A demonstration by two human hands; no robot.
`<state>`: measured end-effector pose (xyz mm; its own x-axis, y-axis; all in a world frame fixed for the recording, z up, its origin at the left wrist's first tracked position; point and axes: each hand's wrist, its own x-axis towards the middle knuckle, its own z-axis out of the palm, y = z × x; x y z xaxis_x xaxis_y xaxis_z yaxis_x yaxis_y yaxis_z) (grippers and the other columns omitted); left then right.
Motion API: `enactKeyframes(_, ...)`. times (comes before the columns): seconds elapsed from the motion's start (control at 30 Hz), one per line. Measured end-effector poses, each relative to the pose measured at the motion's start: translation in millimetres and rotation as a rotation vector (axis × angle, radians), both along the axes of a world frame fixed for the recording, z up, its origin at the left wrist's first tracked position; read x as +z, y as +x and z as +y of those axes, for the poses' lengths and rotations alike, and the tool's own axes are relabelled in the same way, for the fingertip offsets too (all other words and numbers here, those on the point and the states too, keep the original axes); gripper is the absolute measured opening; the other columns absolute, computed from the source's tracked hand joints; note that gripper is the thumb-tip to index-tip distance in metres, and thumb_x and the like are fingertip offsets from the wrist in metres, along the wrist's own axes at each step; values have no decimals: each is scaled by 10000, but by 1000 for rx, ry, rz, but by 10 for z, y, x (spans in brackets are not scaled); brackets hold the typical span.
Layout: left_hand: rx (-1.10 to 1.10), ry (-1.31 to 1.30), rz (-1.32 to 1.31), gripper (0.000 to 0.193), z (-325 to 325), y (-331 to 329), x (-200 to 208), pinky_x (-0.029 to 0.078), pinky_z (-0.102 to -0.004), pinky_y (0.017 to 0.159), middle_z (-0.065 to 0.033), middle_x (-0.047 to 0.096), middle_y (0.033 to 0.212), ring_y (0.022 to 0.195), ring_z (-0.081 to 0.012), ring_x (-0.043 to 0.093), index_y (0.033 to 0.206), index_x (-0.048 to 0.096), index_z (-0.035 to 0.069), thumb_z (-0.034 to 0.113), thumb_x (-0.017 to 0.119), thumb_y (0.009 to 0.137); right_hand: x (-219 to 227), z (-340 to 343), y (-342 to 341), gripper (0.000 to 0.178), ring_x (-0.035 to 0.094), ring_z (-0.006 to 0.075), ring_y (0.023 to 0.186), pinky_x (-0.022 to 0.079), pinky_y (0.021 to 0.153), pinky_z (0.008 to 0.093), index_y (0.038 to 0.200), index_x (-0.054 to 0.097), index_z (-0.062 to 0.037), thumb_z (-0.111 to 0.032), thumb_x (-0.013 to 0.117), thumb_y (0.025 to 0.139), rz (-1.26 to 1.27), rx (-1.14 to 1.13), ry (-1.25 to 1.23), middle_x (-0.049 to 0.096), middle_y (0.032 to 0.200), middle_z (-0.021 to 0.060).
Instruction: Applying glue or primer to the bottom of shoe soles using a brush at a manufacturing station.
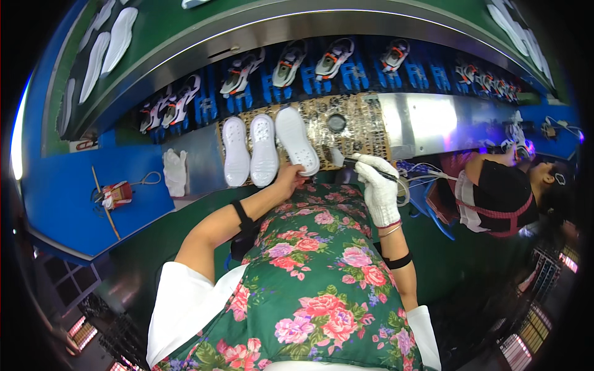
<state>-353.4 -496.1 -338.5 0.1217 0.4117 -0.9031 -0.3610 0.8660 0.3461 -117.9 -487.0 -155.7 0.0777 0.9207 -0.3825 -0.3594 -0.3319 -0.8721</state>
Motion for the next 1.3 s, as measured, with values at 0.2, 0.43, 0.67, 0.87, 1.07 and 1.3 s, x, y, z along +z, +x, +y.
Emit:
enactKeyframes(0.2,175,331,-412,750,125,86,549,416,-453,1144,-154,573,1317,1283,-312,550,1402,419,-1,-183,508,679,228,-21,168,161,606,111,685,493,645,234,986,721,26,28,699,827,141,-5,34,745,1017,154)
enactKeyframes(0.43,19,494,-458,757,222,373,1415,484,-491,1082,-143,561,1329,1235,-312,588,1447,349,49,-119,616,759,686,-108,302,205,619,101,720,498,653,234,1029,723,24,62,698,829,287,51,90,738,1046,145)
enactKeyframes(0.67,-16,579,-442,616,148,800,1747,567,-410,954,-192,652,1186,1049,-298,684,1314,495,-44,21,651,722,1119,-128,629,229,705,185,951,566,840,285,1055,721,43,58,710,827,305,101,188,741,1044,142)
enactKeyframes(0.87,-111,683,-609,657,38,1247,2222,552,-436,962,-242,640,1222,1063,-320,684,1311,498,-80,114,705,718,1275,-89,907,209,708,153,905,565,843,287,998,755,31,41,757,789,-96,132,413,758,998,116)
enactKeyframes(1.07,233,544,-1254,904,-4,1558,2304,434,-614,1062,-328,534,1348,1228,-494,555,1512,306,17,603,578,880,1569,-131,1048,128,700,132,774,569,722,281,876,739,26,43,766,752,-336,86,462,742,865,89)
enactKeyframes(1.3,162,528,-1364,1192,114,1826,2567,477,-534,1030,-245,627,1239,1129,-411,636,1338,547,7,974,178,746,1566,-45,1141,165,714,168,789,565,735,294,895,744,19,31,787,736,-614,13,798,741,875,101)
